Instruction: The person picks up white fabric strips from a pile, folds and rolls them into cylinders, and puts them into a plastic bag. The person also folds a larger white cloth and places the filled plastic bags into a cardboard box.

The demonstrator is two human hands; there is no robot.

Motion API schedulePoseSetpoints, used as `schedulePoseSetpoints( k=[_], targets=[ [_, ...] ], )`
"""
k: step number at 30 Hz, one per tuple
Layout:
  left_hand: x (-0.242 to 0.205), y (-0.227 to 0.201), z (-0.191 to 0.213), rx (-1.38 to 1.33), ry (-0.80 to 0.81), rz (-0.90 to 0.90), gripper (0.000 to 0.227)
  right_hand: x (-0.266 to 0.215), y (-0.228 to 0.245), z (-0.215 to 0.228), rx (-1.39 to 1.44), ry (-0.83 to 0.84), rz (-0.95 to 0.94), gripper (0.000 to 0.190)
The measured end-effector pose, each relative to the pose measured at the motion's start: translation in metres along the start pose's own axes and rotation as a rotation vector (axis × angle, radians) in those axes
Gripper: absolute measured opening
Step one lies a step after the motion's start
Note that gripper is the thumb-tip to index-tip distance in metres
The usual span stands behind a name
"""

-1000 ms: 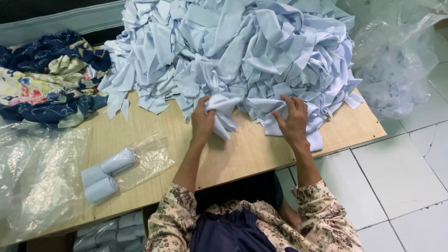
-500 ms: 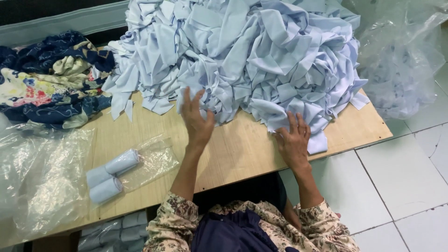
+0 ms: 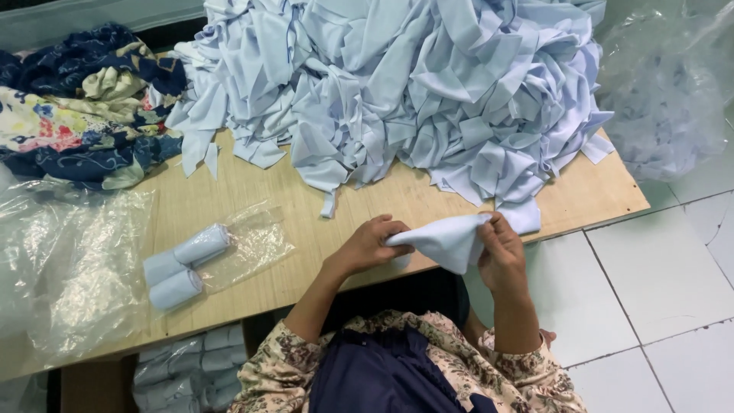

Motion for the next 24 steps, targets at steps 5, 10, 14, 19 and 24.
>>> schedulePoseSetpoints(
  k=[5, 10, 14, 19, 24],
  targets=[
    [-0.036, -0.043, 0.050, -0.371, 0.111, 0.287, 0.025, 0.015, -0.005, -0.003, -0.002, -0.093, -0.038, 0.015],
    [-0.064, -0.018, 0.071, -0.225, 0.077, 0.444, 0.049, 0.010, -0.002, -0.046, -0.270, -0.019, -0.094, 0.030],
    [-0.080, -0.024, 0.082, -0.186, 0.000, 0.567, 0.059, 0.005, 0.011, -0.068, -0.579, 0.047, -0.141, 0.057],
    [-0.088, -0.020, 0.085, -0.168, -0.095, 0.590, 0.037, 0.009, 0.012, -0.074, -0.699, 0.085, -0.150, 0.063],
    [-0.100, -0.018, 0.089, -0.001, -0.126, 0.500, 0.033, 0.011, 0.003, -0.069, -0.780, 0.105, -0.165, 0.057]
  ],
)
Point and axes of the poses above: each hand's wrist, its own x-axis towards the middle knuckle, its own z-axis out of the back of the hand, y = z × x, the point moved 4 cm from there along x, towards the middle knuckle, and after that the axes turned 1 degree about -z, right-handed, at the moved point
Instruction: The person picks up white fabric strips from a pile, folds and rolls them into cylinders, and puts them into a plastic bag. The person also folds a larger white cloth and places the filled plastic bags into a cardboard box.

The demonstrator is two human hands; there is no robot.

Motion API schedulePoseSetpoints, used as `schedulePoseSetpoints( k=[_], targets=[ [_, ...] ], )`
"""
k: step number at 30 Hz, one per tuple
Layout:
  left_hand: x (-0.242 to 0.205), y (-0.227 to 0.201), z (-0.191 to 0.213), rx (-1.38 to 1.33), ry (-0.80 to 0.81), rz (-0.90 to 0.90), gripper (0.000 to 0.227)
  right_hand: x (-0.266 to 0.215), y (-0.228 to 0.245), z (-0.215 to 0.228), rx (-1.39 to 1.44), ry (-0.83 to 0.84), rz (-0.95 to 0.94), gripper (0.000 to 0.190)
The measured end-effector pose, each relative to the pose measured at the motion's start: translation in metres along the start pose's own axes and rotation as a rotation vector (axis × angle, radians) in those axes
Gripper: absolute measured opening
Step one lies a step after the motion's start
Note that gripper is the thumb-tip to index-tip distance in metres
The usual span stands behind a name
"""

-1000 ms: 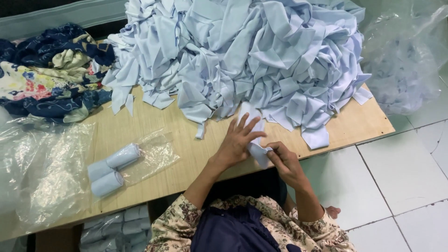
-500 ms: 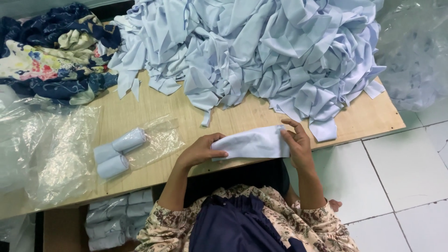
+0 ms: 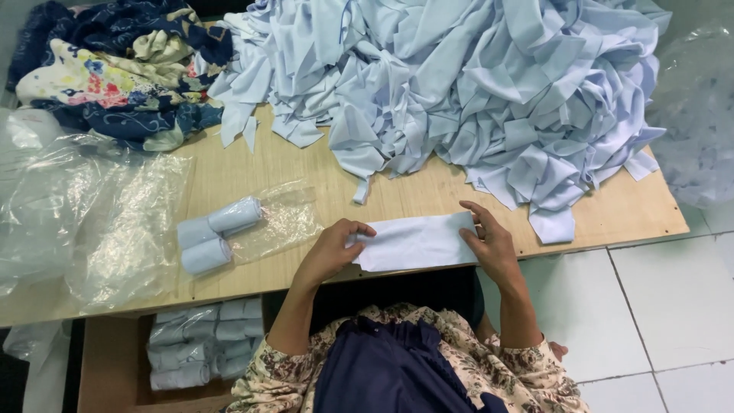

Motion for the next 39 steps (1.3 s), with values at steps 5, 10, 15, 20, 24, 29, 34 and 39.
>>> schedulePoseSetpoints(
  k=[5, 10, 15, 20, 24, 29, 34, 39],
  targets=[
    [-0.013, 0.007, 0.004, 0.008, -0.040, -0.007, 0.035, 0.004, 0.029, -0.015, -0.036, 0.007, 0.016, 0.051],
    [0.018, 0.009, -0.012, -0.042, -0.118, -0.133, 0.033, 0.035, 0.023, 0.005, -0.266, -0.144, 0.174, 0.039],
    [0.075, -0.001, -0.024, -0.058, -0.266, -0.257, 0.023, 0.093, -0.008, 0.066, -0.517, -0.540, 0.506, 0.032],
    [0.108, -0.009, -0.024, 0.127, -0.389, -0.380, 0.020, 0.125, 0.035, 0.060, -0.824, -0.677, 0.677, 0.035],
    [0.133, 0.003, -0.027, 0.149, -0.468, -0.438, 0.019, 0.158, 0.088, 0.016, -0.902, -0.584, 0.815, 0.028],
    [0.140, 0.021, -0.032, 0.159, -0.504, -0.467, 0.017, 0.217, 0.104, -0.025, -1.093, -0.604, 1.011, 0.026],
    [0.137, 0.021, -0.031, 0.181, -0.510, -0.512, 0.016, 0.226, 0.110, -0.036, -1.135, -0.637, 1.141, 0.013],
    [0.114, -0.015, -0.022, 0.223, -0.578, -0.616, 0.019, 0.189, 0.103, -0.040, -1.243, -0.554, 1.170, 0.012]
  ],
)
Point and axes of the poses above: each hand's wrist, its own x-axis towards the middle knuckle, its own z-axis out of the back of the hand, y = z × x, the point moved 4 cm from there along x, towards the middle knuckle, and after that the axes turned 1 degree about -z, right-handed, at the moved point
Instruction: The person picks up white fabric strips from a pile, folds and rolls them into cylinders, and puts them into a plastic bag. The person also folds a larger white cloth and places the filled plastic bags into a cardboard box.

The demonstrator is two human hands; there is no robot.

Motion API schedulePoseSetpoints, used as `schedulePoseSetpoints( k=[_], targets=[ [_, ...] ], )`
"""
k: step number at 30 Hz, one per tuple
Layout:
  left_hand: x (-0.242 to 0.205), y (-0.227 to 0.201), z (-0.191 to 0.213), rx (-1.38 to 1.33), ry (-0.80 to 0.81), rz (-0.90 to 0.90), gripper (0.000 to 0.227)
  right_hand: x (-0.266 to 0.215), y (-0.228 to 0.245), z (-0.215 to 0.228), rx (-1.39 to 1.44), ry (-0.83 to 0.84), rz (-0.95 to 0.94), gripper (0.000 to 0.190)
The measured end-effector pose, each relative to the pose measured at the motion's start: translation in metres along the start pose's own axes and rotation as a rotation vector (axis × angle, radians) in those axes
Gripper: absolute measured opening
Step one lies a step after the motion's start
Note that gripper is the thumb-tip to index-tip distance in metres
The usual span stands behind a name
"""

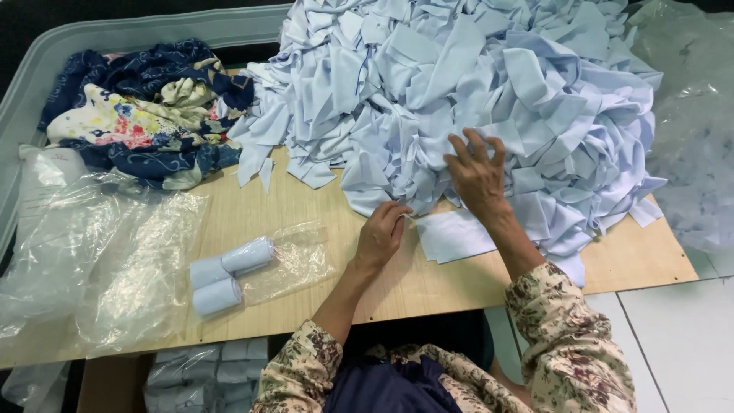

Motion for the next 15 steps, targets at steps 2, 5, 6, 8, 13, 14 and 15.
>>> schedulePoseSetpoints(
  k=[2, 5, 6, 8, 13, 14, 15],
  targets=[
    [0.003, -0.014, 0.003, 0.044, -0.024, -0.051, 0.032, -0.016, 0.018, 0.020, 0.099, 0.006, 0.016, 0.007],
    [0.002, -0.029, 0.001, 0.162, -0.021, -0.130, 0.064, -0.048, 0.047, 0.038, 0.293, 0.047, 0.025, 0.011],
    [0.002, -0.033, -0.001, 0.236, 0.004, -0.159, 0.077, -0.060, 0.057, 0.041, 0.388, 0.082, 0.019, 0.016],
    [-0.011, -0.026, -0.012, 0.250, 0.074, -0.168, 0.061, -0.078, 0.071, 0.050, 0.505, 0.121, -0.035, 0.023],
    [-0.048, -0.012, -0.016, 0.189, 0.232, -0.141, 0.041, -0.104, 0.084, 0.079, 0.769, 0.228, -0.187, 0.026],
    [-0.052, -0.016, -0.008, 0.126, 0.252, -0.102, 0.032, -0.107, 0.086, 0.086, 0.803, 0.260, -0.196, 0.027],
    [-0.057, -0.020, -0.001, 0.063, 0.272, -0.063, 0.023, -0.109, 0.087, 0.092, 0.838, 0.292, -0.206, 0.028]
  ],
)
Point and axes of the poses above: each hand's wrist, its own x-axis towards the middle knuckle, its own z-axis out of the back of the hand, y = z × x, the point moved 4 cm from there along x, towards the middle knuckle, and after that the axes turned 1 degree about -z, right-handed, at the moved point
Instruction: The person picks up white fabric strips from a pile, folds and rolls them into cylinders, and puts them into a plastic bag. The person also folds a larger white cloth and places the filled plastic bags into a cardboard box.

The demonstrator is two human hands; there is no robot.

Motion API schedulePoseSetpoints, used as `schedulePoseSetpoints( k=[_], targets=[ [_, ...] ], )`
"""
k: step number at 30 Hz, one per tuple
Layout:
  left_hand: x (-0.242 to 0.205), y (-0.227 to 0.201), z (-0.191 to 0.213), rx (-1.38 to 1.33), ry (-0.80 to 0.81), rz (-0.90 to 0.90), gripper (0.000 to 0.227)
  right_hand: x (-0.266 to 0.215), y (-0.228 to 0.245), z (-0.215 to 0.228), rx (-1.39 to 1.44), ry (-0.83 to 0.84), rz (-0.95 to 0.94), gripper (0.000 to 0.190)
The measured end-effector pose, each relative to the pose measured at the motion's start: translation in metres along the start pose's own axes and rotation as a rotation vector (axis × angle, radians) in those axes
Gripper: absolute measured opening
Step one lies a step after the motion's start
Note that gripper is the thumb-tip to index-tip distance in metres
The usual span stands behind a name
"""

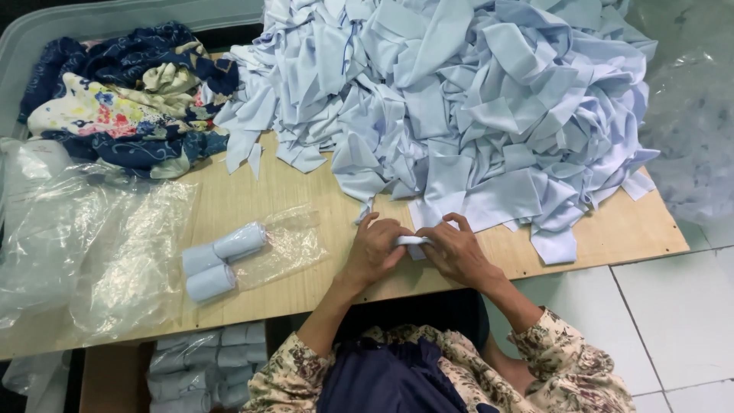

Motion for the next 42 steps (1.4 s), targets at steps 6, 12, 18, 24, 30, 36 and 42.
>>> schedulePoseSetpoints(
  k=[6, 12, 18, 24, 30, 36, 42],
  targets=[
    [-0.035, -0.019, 0.042, -0.360, 0.061, 0.179, 0.018, -0.010, 0.015, 0.020, -0.106, 0.139, 0.036, 0.023],
    [-0.056, -0.033, 0.113, -0.562, 0.140, 0.542, 0.022, -0.015, 0.009, 0.068, 0.070, 0.234, -0.261, 0.032],
    [-0.055, -0.020, 0.132, -0.520, 0.117, 0.751, 0.025, -0.023, -0.008, 0.099, 0.461, 0.269, -0.647, 0.036],
    [-0.051, 0.002, 0.107, -0.167, 0.239, 0.804, 0.034, -0.047, -0.051, 0.084, 0.397, 0.296, -0.833, 0.020],
    [-0.037, 0.009, 0.094, 0.021, 0.175, 0.700, 0.033, -0.048, -0.059, 0.096, 0.263, 0.185, -0.866, 0.032],
    [-0.031, 0.030, 0.073, 0.181, 0.168, 0.594, 0.028, -0.061, -0.078, 0.095, 0.287, -0.062, -0.837, 0.025],
    [-0.025, 0.031, 0.074, 0.260, 0.079, 0.524, 0.023, -0.065, -0.088, 0.091, 0.327, -0.119, -0.805, 0.026]
  ],
)
Point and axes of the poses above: each hand's wrist, its own x-axis towards the middle knuckle, its own z-axis out of the back of the hand, y = z × x, the point moved 4 cm from there along x, towards the middle knuckle, and after that the axes turned 1 degree about -z, right-handed, at the moved point
